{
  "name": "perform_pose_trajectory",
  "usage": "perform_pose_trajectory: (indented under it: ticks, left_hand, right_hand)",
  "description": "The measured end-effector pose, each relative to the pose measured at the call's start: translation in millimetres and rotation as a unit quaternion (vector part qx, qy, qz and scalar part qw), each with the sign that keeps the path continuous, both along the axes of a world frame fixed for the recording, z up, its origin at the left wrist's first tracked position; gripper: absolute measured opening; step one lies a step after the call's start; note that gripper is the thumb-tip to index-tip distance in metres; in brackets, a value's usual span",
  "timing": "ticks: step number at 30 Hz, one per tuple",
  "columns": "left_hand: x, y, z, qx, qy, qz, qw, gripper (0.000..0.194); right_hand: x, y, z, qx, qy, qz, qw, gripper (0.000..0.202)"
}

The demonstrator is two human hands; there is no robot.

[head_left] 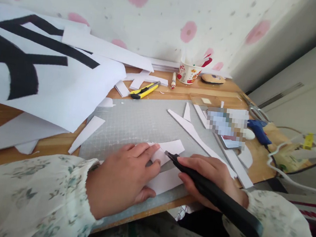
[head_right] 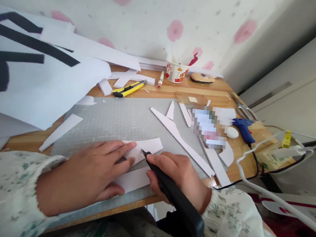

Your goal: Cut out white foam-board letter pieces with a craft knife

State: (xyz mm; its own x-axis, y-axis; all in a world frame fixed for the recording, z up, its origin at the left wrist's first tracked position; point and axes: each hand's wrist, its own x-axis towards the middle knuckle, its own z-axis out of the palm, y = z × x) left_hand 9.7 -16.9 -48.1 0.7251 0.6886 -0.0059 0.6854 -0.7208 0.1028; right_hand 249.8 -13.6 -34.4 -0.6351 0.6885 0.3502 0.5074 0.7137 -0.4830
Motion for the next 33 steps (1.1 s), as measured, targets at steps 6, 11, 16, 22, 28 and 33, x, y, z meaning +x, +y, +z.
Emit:
perform_pose_trajectory:
  ticks: [6, 11, 16, 22, 28, 33]
  left_hand:
    - [-0.1, 0.6, 0.0, 0.007, 0.004, -0.001, 1.0, 0.05]
    - [-0.1, 0.2, 2.3, 0.009, 0.011, 0.001, 1.0, 0.049]
    - [0.3, 0.6, 4.3, 0.007, 0.016, -0.002, 1.0, 0.048]
    - [0.5, 1.7, 2.5, 0.007, 0.01, -0.002, 1.0, 0.048]
    - [-1.0, -0.4, 1.2, 0.011, 0.004, -0.003, 1.0, 0.049]
    - [-0.9, 2.8, 0.1, 0.018, 0.003, -0.011, 1.0, 0.047]
  right_hand:
    - [-0.1, -7.3, -6.3, 0.067, -0.01, -0.009, 0.998, 0.023]
    - [0.9, -11.7, -9.1, 0.102, -0.007, -0.014, 0.995, 0.023]
    - [1.5, -17.9, -17.8, 0.113, -0.009, -0.032, 0.993, 0.025]
    - [0.6, -26.6, -27.9, 0.147, 0.005, -0.051, 0.988, 0.031]
    - [4.1, -33.2, -42.6, 0.171, 0.006, -0.059, 0.984, 0.037]
    - [3.3, -35.6, -53.7, 0.187, 0.017, -0.065, 0.98, 0.039]
